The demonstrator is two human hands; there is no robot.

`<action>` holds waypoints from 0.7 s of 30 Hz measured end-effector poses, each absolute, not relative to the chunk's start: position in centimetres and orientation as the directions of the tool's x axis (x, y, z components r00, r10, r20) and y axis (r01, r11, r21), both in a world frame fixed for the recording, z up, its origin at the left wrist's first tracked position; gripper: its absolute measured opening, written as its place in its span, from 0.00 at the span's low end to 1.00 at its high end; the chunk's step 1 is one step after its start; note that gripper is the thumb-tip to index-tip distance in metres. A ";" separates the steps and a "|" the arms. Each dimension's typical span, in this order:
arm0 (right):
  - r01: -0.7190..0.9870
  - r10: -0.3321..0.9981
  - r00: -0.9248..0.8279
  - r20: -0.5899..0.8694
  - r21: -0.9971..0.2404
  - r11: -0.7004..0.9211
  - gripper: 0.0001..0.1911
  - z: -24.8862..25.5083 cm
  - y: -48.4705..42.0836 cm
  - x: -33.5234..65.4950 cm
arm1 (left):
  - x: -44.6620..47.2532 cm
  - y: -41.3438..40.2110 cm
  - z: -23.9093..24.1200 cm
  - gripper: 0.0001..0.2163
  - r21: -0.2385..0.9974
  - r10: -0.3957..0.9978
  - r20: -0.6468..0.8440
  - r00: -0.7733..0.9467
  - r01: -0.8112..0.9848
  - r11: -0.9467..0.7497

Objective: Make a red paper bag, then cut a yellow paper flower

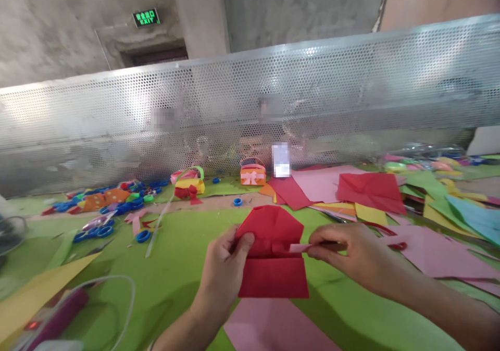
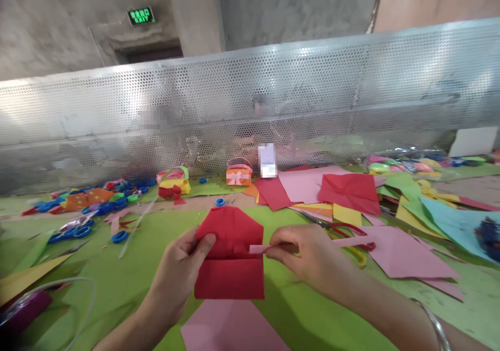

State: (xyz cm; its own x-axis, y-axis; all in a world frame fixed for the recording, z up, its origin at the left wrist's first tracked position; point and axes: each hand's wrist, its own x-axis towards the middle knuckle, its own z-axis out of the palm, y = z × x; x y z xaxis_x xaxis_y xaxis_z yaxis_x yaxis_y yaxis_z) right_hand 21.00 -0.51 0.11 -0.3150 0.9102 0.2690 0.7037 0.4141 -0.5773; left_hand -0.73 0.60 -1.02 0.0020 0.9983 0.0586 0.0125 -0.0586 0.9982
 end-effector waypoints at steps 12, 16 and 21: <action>0.686 0.944 -0.289 0.156 -0.654 0.318 0.14 0.0 -0.5 20.9 | -0.8 0.7 -1.3 0.09 0.997 0.997 0.073 0.029 0.018 -0.074; 0.640 0.930 -0.314 0.190 -0.681 0.355 0.14 0.3 -0.6 20.9 | -0.7 0.6 -1.1 0.07 0.999 0.999 0.015 0.028 -0.032 -0.014; 0.648 0.940 -0.309 0.143 -0.692 0.319 0.14 0.2 -0.4 21.5 | -0.2 0.2 -0.2 0.14 0.921 0.980 -0.143 0.137 -0.343 0.182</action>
